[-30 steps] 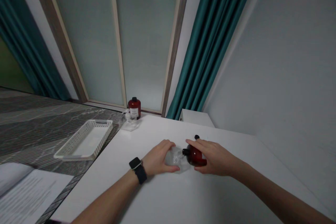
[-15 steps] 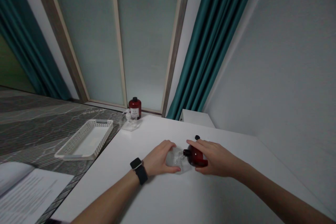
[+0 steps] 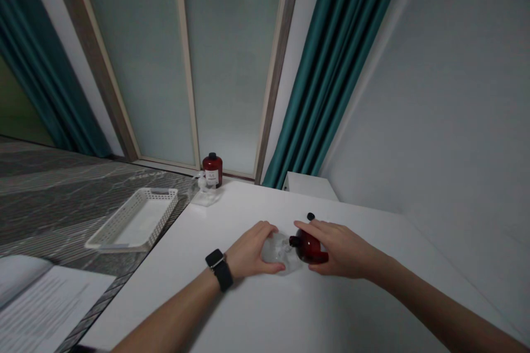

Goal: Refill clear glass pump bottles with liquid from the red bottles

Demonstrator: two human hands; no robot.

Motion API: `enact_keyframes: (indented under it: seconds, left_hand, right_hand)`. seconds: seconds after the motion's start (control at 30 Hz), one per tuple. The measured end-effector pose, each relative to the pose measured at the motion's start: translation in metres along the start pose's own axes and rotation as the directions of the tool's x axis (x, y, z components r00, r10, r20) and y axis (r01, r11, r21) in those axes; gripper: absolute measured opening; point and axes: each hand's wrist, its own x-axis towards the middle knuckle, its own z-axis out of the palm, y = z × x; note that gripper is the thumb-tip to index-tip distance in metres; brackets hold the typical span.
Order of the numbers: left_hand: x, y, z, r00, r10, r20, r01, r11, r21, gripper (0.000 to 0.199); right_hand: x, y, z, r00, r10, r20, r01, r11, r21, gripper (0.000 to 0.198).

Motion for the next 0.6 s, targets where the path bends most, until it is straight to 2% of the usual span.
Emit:
enact_keyframes:
  seconds: [0.6]
  left_hand:
    - [-0.0002,-0.0004,0.0002,1.0,0.003,-0.001,-0.003,1.0,-0.007,0.056]
  right_hand:
    - [-0.0004,-0.0021,-0.0053,1.0,0.001,0.019,-0.001,1.0,0.004,0.079]
